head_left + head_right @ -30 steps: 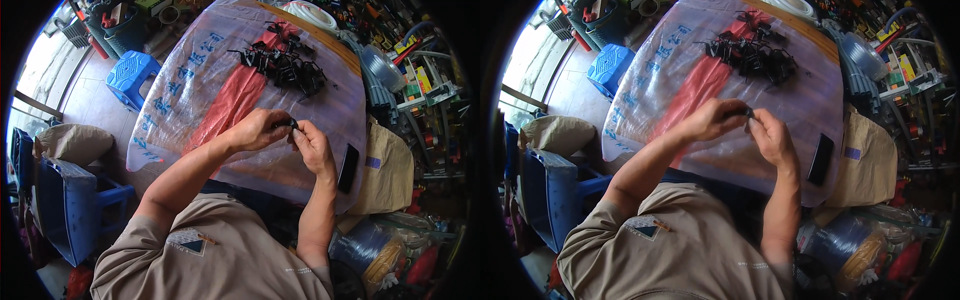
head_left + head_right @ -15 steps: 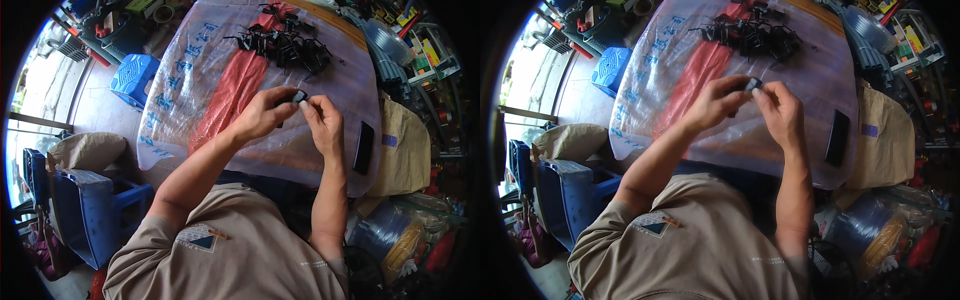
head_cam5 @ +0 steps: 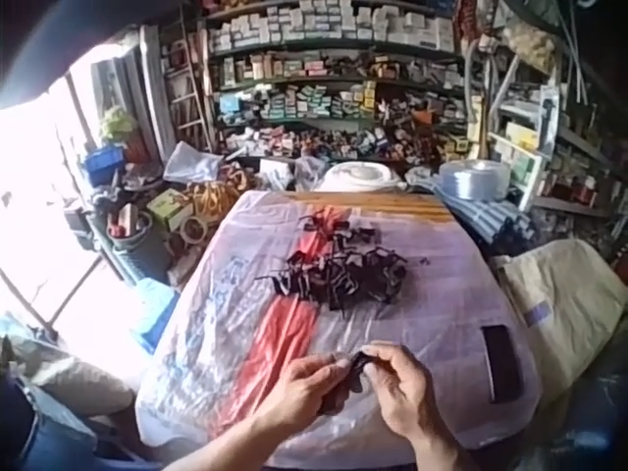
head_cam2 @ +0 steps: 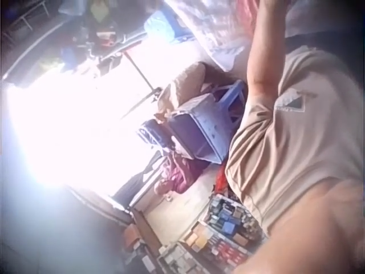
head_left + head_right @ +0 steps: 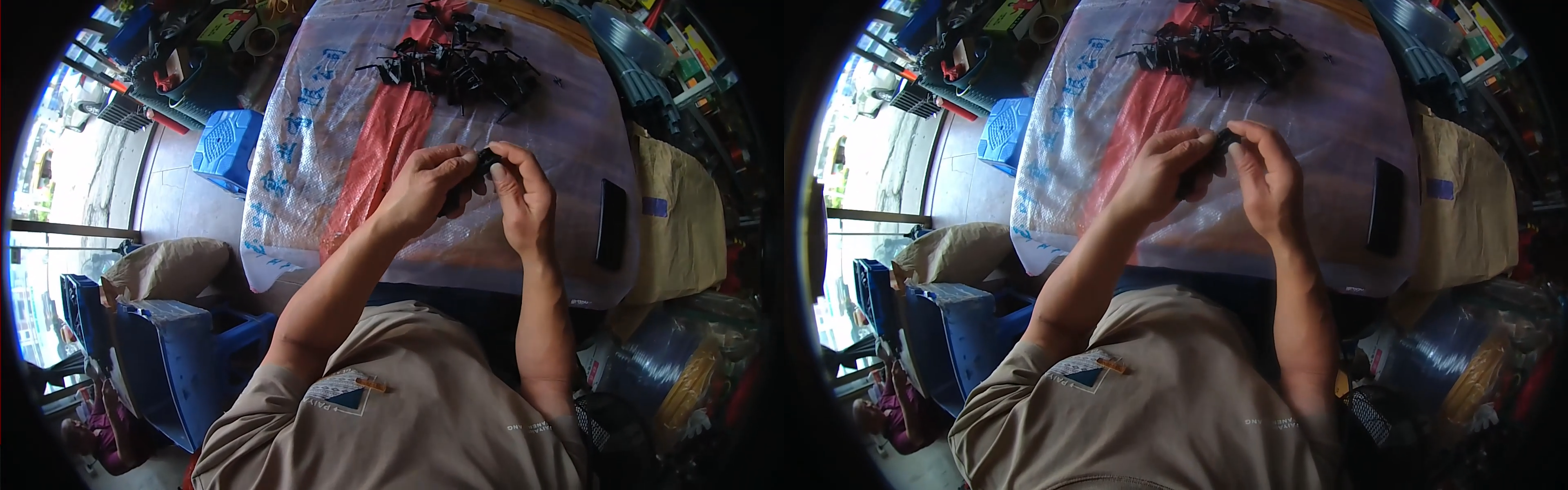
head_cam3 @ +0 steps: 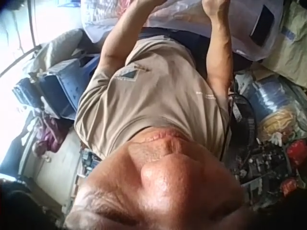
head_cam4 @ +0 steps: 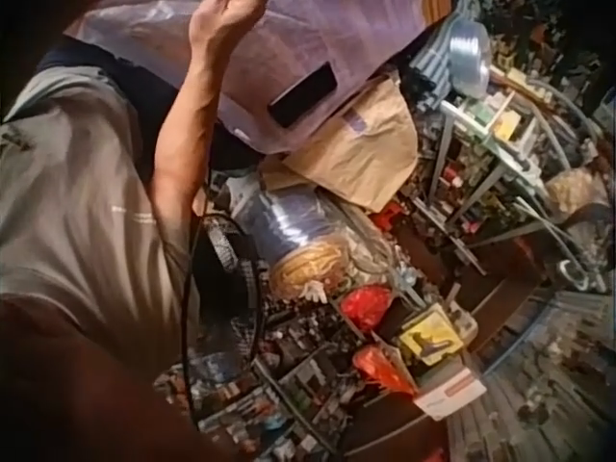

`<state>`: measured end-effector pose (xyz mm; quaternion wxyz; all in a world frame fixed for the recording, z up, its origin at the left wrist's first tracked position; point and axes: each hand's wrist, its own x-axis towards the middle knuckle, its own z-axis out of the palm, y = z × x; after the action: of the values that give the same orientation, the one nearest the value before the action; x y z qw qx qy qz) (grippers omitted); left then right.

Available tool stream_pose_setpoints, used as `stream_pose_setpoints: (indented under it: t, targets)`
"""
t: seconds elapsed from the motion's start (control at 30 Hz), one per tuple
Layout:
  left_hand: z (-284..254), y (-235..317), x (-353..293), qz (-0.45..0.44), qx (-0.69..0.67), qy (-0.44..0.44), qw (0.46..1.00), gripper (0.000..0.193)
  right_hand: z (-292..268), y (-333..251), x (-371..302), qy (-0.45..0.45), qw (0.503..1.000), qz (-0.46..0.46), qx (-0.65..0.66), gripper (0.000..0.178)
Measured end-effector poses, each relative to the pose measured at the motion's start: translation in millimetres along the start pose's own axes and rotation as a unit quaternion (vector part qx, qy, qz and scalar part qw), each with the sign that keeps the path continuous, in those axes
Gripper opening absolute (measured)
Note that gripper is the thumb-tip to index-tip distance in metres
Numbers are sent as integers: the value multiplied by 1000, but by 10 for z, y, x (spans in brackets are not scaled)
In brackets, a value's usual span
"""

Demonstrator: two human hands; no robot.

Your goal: Assembling small black plastic mechanical components by hand on a workbench.

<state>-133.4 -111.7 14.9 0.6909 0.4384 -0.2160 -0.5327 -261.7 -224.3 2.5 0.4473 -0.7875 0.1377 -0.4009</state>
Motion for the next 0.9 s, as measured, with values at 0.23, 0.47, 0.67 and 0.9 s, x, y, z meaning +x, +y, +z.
stream_pose_setpoints:
  t: [0.23,0.47,0.67,0.9]
  targets:
    - [126,37,-108,98,192,40,976,39,-23,84,-20,-42,982,102,152,17]
    - [122,-66,-60,192,261,66,944,16,48,75,-15,-53,968,150,195,16]
    - [52,-104,32,252,316,86,911,9,171,193,29,-43,953,156,256,18]
    - [-297,95,215,195,196,139,951,15,326,230,505,-112,945,197,234,16]
